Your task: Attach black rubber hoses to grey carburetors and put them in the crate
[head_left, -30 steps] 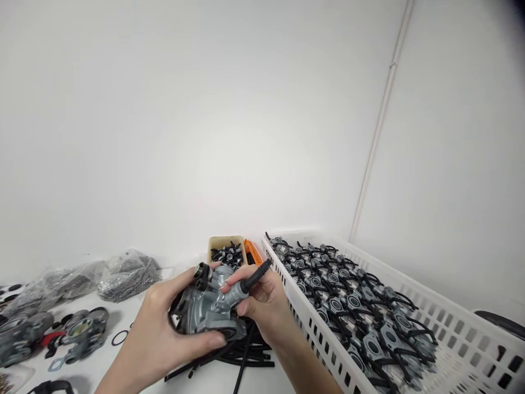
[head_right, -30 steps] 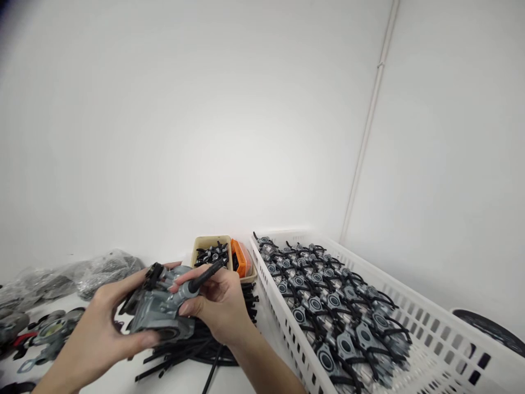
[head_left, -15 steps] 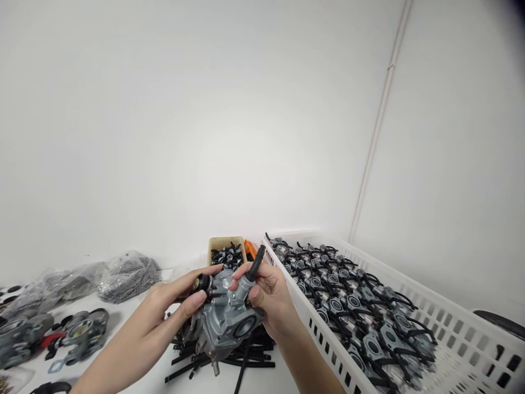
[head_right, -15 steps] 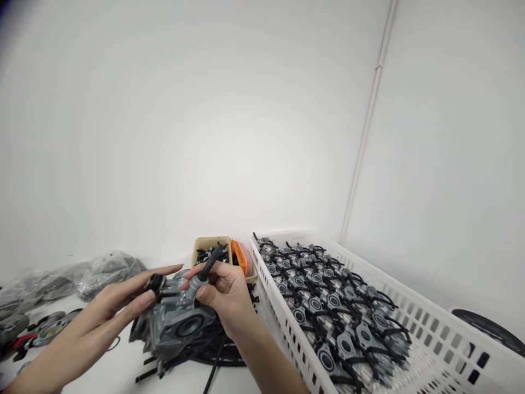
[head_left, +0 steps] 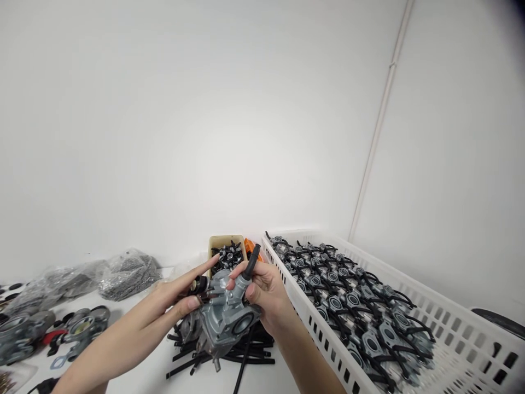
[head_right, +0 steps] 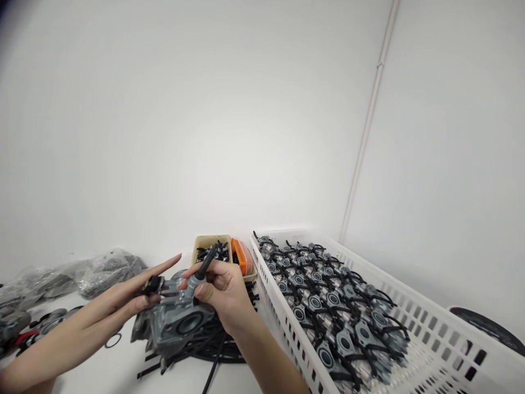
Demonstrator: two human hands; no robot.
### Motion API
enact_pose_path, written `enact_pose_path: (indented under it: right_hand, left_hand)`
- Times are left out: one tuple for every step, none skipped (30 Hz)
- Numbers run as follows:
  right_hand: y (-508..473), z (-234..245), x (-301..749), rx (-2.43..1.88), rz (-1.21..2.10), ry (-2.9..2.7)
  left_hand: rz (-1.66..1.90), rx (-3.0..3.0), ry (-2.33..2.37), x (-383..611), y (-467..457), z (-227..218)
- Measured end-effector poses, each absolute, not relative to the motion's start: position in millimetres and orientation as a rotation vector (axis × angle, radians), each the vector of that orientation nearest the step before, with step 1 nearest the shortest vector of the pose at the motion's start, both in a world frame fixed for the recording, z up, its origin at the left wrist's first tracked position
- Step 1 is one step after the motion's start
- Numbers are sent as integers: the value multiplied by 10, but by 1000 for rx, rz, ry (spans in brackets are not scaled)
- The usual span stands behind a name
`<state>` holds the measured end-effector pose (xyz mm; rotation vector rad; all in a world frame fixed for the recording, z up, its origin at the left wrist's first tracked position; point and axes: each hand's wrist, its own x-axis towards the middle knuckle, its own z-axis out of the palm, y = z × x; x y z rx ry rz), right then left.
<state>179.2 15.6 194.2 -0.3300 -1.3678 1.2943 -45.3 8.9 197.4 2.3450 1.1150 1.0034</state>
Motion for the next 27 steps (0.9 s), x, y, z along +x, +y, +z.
enact_pose_path:
  right_hand:
    - [156,1943,1797,-324,1290,-1369]
    - [155,1946,1802,-316,1289,-1368]
    - [154,1950,1807,-308,1293,-1364]
    - [152,1955,1811,-301,1300,-1357]
    - [150,1960,1814,-295,1305,-1347]
    - [146,1966,1815,-292,1307,-1340]
    - [142,1971,1814,-291,1308,-1335]
    - [138,1976,1812,-289,1308,-1332]
    - [133,1982,1809,-285,1307,-1327]
    - [129,1987,1807,-278,1304,-1320]
    - [126,1992,1805,-271,1302,-1311]
    - [124,1997,1804,-266,1299,-1299]
    - [123,2002,1804,-265,1292,-1287]
    - [124,2005,1804,-264,1285,-1279]
    - [127,2007,1805,-266,1278,-1273]
    - [131,2007,1807,-269,1274,-1271]
    - [138,2005,1809,-273,1274,-1271]
    - [145,2000,1813,-276,1278,-1275]
    - [154,1994,1818,-280,1285,-1280]
    - [163,1988,1823,-288,1294,-1283]
    - [172,1983,1830,-293,1297,-1285]
    - [180,1979,1836,-296,1296,-1288]
    - [187,1977,1842,-297,1292,-1289]
    - [193,1977,1847,-297,1287,-1291]
    - [196,1979,1850,-295,1282,-1291]
    - [197,1982,1852,-293,1278,-1293]
    - [197,1985,1853,-294,1278,-1294]
  left_hand:
    - [979,2323,1110,-449,89,1961]
    - [959,2298,1092,-438,86,1953]
    - [942,2269,1058,-419,82,1949]
    - [933,2234,1009,-392,77,1949]
    - [933,2198,952,-358,73,1952]
    - [941,2159,900,-318,71,1957]
    - [956,2119,858,-274,72,1962]
    - [970,2076,818,-229,76,1967]
    - [983,2031,771,-185,82,1971]
    - [993,1980,719,-142,89,1974]
    - [994,1918,660,-103,95,1976]
    - [987,1849,600,-67,100,1976]
    - [980,1785,544,-36,102,1975]
    - [973,1731,506,-9,100,1972]
    - [973,1685,498,14,94,1968]
    - [980,1642,527,32,85,1962]
    - [995,1603,591,47,72,1955]
    - [1021,1566,678,60,57,1948]
    - [1052,1535,768,72,42,1943]
    - [1087,1513,845,83,28,1940]
    - [1120,1506,891,94,16,1940]
    - [1147,1512,905,105,7,1942]
    - [1169,1524,901,116,1,1945]
    - [1183,1533,892,126,-1,1949]
    - [1191,1534,890,136,-2,1952]
    - [1202,1529,894,145,-1,1955]
    - [1215,1524,897,154,0,1956]
